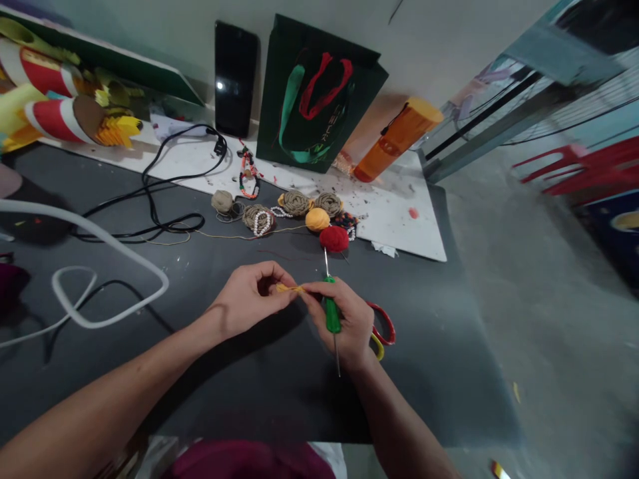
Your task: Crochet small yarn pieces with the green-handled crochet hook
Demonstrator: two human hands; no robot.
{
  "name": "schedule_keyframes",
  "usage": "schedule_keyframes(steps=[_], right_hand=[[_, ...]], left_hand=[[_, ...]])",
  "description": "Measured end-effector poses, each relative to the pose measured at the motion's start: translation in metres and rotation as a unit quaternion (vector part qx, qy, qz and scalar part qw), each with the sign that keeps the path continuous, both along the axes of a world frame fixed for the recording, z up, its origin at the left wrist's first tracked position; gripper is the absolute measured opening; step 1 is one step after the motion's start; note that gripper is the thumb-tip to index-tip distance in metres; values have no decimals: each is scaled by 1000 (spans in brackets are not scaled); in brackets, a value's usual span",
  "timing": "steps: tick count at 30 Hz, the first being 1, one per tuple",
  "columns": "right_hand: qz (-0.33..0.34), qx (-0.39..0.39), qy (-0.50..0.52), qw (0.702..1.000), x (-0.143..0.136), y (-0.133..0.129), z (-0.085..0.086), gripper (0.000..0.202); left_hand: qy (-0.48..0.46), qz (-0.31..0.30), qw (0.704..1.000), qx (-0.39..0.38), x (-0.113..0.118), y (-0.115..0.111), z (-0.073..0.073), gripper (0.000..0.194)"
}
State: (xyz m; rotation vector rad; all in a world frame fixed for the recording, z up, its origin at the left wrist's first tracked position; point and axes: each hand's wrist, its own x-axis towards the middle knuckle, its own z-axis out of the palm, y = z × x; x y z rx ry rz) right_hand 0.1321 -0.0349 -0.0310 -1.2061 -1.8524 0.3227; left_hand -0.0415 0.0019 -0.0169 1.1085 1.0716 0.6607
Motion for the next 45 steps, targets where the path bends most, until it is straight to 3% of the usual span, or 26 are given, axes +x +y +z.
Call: schedule_keyframes(steps=[4,11,19,23,29,35,41,45], right_hand=[[7,11,-17,1000,0,-1,0,15],[-53,-61,41,996,-1,-4,2,10],[-31,-67,33,997,-1,-3,2,7],[-72,-96,85,989,0,-4,3,7],[-29,-97,71,992,-1,-3,1,6],[-76,-126,125,981,-1,-4,1,5],[-24,-123,118,985,-3,-3,-1,6],[-80,-147,171,971,-3,-3,-1,7]], left_hand=[[20,2,1000,14,1,0,-2,17],[17,-2,1000,-10,0,1,-1,16],[15,-4,1000,-12,0,1,1,15],[22,-2,1000,-20,1,1,1,16],[8,0,999,-32,1,1,3,16],[7,-9,1000,-29,0,1,-1,18],[-1,-4,1000,-29,1,0,-1,16],[-12,-2,999,-43,2,1,1,16]])
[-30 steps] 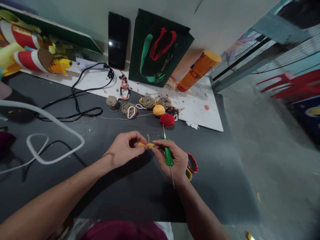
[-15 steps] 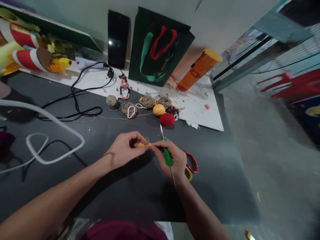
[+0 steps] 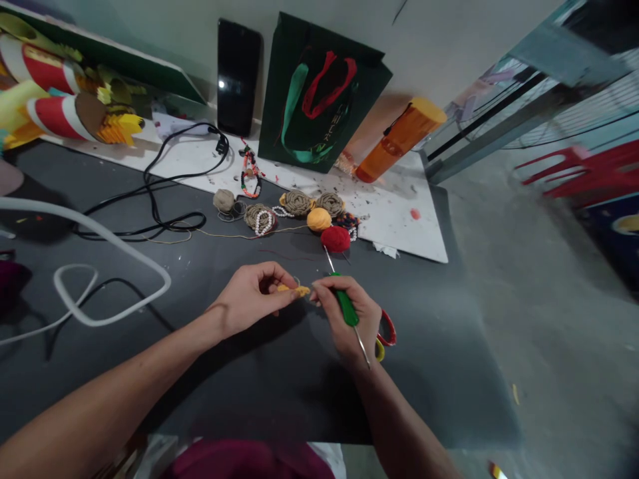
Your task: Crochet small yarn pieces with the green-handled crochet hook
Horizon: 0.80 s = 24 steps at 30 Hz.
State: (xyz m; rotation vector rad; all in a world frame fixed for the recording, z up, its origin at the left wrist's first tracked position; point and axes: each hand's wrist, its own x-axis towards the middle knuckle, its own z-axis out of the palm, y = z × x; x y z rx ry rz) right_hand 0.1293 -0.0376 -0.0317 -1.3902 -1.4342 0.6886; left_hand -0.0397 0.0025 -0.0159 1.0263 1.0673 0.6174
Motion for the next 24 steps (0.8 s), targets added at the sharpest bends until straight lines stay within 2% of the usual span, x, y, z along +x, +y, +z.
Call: schedule_keyframes(steps=[4,8,14,17,20,23,24], right_hand=[[-7,-58,35,998,0,2,3,14],[30,-79,22,996,-1,4,5,10],[27,-103,58,993,-1,5,5,10],[29,-111,68,991,-1,5,4,10],[29,-100,73,992,0,3,3,11],[48,-46,52,996,2,1,2,8],[66,-21,31,997,3,1,2,12]], left_hand=[[-13,7,1000,-6,0,0,0,17],[-20,8,1000,-3,0,0,-2,20],[-85,5,996,-34,0,-1,-4,32],[-99,-23,993,-58,-1,0,-4,32],[-100,-37,992,-65,-3,0,-4,25],[-111,-16,991,-72,-4,0,-5,26],[-114,-11,991,-76,-4,1,-6,27]])
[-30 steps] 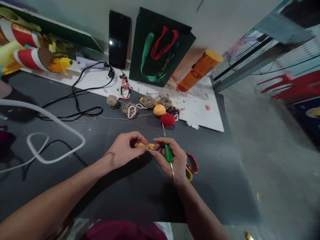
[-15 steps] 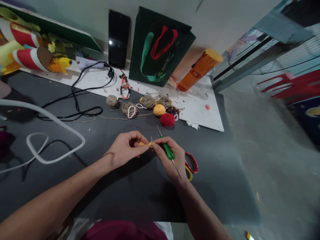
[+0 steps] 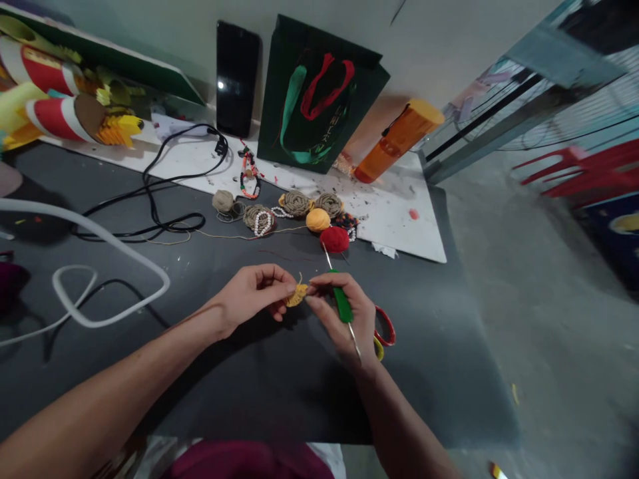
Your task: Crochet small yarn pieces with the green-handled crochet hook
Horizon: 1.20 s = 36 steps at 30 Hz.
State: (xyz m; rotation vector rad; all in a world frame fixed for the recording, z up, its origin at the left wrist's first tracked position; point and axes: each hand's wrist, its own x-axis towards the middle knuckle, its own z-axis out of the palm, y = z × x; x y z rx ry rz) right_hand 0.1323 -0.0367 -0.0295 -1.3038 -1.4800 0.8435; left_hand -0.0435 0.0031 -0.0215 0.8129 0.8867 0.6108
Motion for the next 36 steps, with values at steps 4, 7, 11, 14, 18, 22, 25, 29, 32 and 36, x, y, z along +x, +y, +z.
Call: schedule_keyframes(steps=[4,7,11,14,18,22,25,29,32,36], right_hand=[[46,76,-84,993,0,0,-1,17],[15,64,-84,994,-2,0,-3,8],[-22,10,-36,999,-4,-1,-3,5],[-38,-25,11,999,-4,0,-2,7],[-55,-50,26,997,-5,1,-1,9],[-10,-2,-18,1000,-6,1,0,5],[25,26,-47,998,-6,0,0,8],[39,54,-75,995,-4,1,-1,10],[40,54,-86,994,-2,2,-2,9],[44,43,-90,994,-2,2,-2,9]], left_hand=[[-12,-4,1000,-14,0,0,0,31],[-17,-11,1000,-16,0,-1,0,33],[-16,-4,1000,-7,0,-1,-1,33],[-9,-2,1000,1,0,0,-2,34],[0,-8,1000,-2,0,-1,-1,34],[-5,-3,1000,-6,1,-1,-1,36],[-17,2,1000,-14,1,-1,0,39],[-10,-8,1000,-12,1,-1,0,40],[4,-16,1000,-9,1,-1,0,38],[-2,-3,1000,-6,2,-2,-2,34]])
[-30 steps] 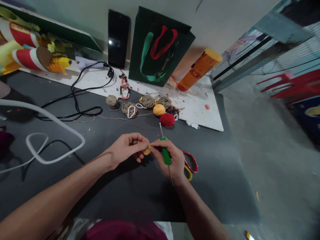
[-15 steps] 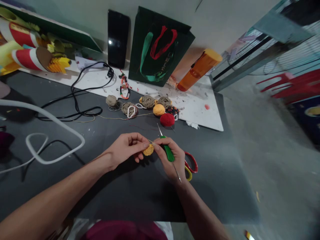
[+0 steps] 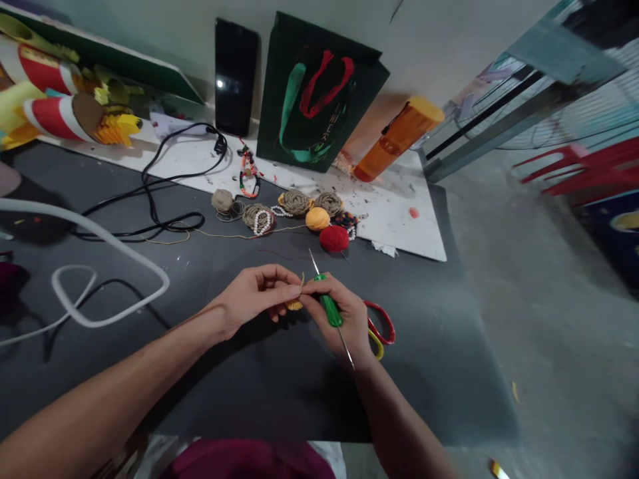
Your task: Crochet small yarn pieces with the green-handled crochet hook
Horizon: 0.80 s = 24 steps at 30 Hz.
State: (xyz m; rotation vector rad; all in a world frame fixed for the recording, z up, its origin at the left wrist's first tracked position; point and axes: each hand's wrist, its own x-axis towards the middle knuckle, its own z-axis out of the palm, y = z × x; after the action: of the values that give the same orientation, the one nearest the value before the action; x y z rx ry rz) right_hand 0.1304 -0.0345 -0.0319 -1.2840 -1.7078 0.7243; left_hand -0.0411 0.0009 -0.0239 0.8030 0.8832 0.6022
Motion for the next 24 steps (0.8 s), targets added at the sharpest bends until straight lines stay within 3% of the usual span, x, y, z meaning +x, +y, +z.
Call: schedule_keyframes(steps=[6,12,19,24], right_hand=[[-31,-32,27,999,-1,0,3,6],[-28,-45,44,998,0,0,4,5],[-48,-65,62,995,-1,-1,6,4],[-62,-91,77,991,0,-1,9,5]], left_hand=[[-14,32,999,-9,0,0,-1,38],[-17,2,999,-38,1,-2,4,52],[-11,47,999,-21,3,-2,0,42],[-8,4,1000,-2,2,-1,3,36]])
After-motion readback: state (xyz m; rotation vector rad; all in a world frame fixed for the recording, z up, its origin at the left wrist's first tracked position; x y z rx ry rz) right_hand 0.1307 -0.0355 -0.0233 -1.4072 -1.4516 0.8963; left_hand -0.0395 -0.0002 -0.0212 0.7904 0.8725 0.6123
